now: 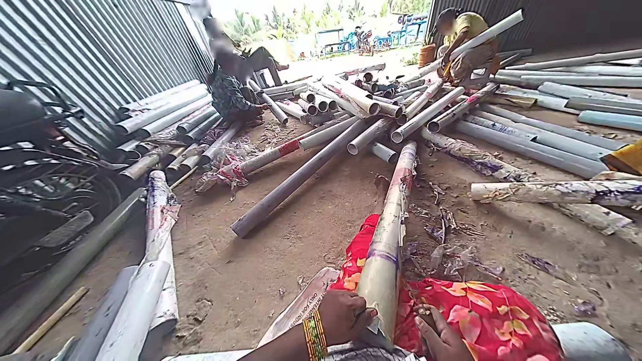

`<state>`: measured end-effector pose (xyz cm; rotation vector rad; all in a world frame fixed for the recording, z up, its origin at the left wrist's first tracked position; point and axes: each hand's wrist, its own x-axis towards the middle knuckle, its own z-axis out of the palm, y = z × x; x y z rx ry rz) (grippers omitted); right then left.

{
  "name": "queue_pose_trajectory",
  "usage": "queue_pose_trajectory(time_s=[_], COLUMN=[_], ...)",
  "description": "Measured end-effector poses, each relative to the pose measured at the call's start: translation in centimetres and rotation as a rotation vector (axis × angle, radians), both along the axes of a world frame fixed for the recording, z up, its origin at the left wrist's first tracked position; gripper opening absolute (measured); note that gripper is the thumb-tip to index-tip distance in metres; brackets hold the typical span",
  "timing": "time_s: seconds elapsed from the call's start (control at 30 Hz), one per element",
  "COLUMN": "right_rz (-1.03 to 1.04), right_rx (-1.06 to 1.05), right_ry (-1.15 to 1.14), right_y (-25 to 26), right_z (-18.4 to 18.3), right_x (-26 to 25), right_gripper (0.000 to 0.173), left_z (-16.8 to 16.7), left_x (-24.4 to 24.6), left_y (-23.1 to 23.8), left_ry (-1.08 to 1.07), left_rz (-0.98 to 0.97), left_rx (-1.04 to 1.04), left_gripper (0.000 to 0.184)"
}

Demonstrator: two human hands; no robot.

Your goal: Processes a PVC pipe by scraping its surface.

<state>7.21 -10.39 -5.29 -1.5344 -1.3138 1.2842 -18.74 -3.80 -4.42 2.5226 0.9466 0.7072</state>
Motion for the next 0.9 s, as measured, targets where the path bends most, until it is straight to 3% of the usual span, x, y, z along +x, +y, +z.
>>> queue_pose_trajectory(time_s=[0.07,0.17,0.3,0.37,0.53,0.67,0.77,0.9], right_rz=[-0.061,-0.112,-0.103,-0.082,0.049,0.287,0.412,0.505], right_rx=[0.013,0.027,0.201,0.241,0.381,0.561,0.651,0.729], right_ry=[-0.048,-0.086,-0.209,-0.205,-0.083,-0.226,-0.305,-0.347], right_y=[0.1,-0.2,-1.1,-1.3,-0.9,1.6,3.8,6.1], right_z=[0.7,2.2,2.1,2.1,0.9,0.0,0.0,-0.3], right_x=[0.2,1.0,3.4,4.6,6.9,7.0,6.7,6.4], right_gripper=[0.047,0.055,0.051,0.049,0.041,0.023,0.019,0.02], left_z=[1.8,5.0,5.8,5.2,2.2,-0.5,-1.2,-2.0], left_x=[2.3,5.9,8.0,7.6,4.8,2.8,2.5,3.1], left_y=[-0.8,-0.2,0.8,1.0,1.3,0.7,-0.5,-2.0], left_ry=[0.177,0.523,0.602,0.549,0.184,-0.102,-0.149,-0.127], left_rz=[-0.072,-0.277,-0.463,-0.481,-0.41,-0.251,-0.085,0.089], left_rx=[-0.062,-0.346,-0.388,-0.352,-0.193,-0.213,-0.18,0.193], left_gripper=[0.045,0.045,0.044,0.042,0.041,0.037,0.039,0.019])
